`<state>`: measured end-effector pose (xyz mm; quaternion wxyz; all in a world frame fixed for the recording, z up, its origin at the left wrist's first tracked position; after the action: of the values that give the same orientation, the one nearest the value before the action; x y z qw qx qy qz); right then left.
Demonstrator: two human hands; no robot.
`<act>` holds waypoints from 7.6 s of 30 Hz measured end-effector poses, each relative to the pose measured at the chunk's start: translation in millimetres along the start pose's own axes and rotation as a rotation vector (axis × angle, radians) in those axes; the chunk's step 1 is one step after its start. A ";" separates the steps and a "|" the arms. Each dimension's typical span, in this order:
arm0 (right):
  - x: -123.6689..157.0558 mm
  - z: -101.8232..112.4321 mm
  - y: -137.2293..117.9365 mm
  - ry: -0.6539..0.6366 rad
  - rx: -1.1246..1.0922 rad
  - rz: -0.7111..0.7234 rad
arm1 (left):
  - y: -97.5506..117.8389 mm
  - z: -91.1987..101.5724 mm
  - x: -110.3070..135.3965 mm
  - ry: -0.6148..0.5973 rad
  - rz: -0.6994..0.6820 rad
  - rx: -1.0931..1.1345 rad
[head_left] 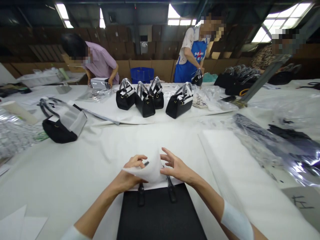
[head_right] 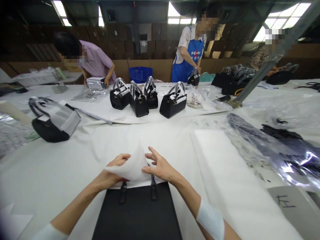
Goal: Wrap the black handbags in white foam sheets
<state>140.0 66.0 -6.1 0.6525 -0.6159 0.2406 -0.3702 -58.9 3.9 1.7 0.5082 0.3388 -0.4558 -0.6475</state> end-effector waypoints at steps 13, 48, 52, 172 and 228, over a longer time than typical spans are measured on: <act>101.2 -33.1 -26.1 0.019 0.791 0.503 | 47.3 14.4 23.0 -0.576 0.027 -0.024; 141.9 -64.6 6.3 0.033 0.851 0.785 | 36.1 -73.8 30.5 -0.528 -0.003 -0.724; 147.7 -64.9 8.2 0.070 0.827 0.735 | 54.4 -70.7 62.0 -0.668 0.086 -0.630; 294.9 -278.6 70.9 0.553 -0.318 -0.243 | 42.4 -165.6 156.0 0.574 -0.369 -1.497; 310.4 -207.7 40.7 -0.113 1.331 0.612 | 45.0 -118.4 159.6 0.219 -0.194 -1.191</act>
<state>177.1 -307.2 -28.1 0.9739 -0.0127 0.0920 -0.2071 23.1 -182.5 5.6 0.5929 0.1011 0.0724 -0.7956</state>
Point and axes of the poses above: each hand's wrist, its own x-axis away from the middle knuckle, its own z-axis out of the back of the hand, y = z × x, the point moved 5 cm from there along -x, towards the middle knuckle
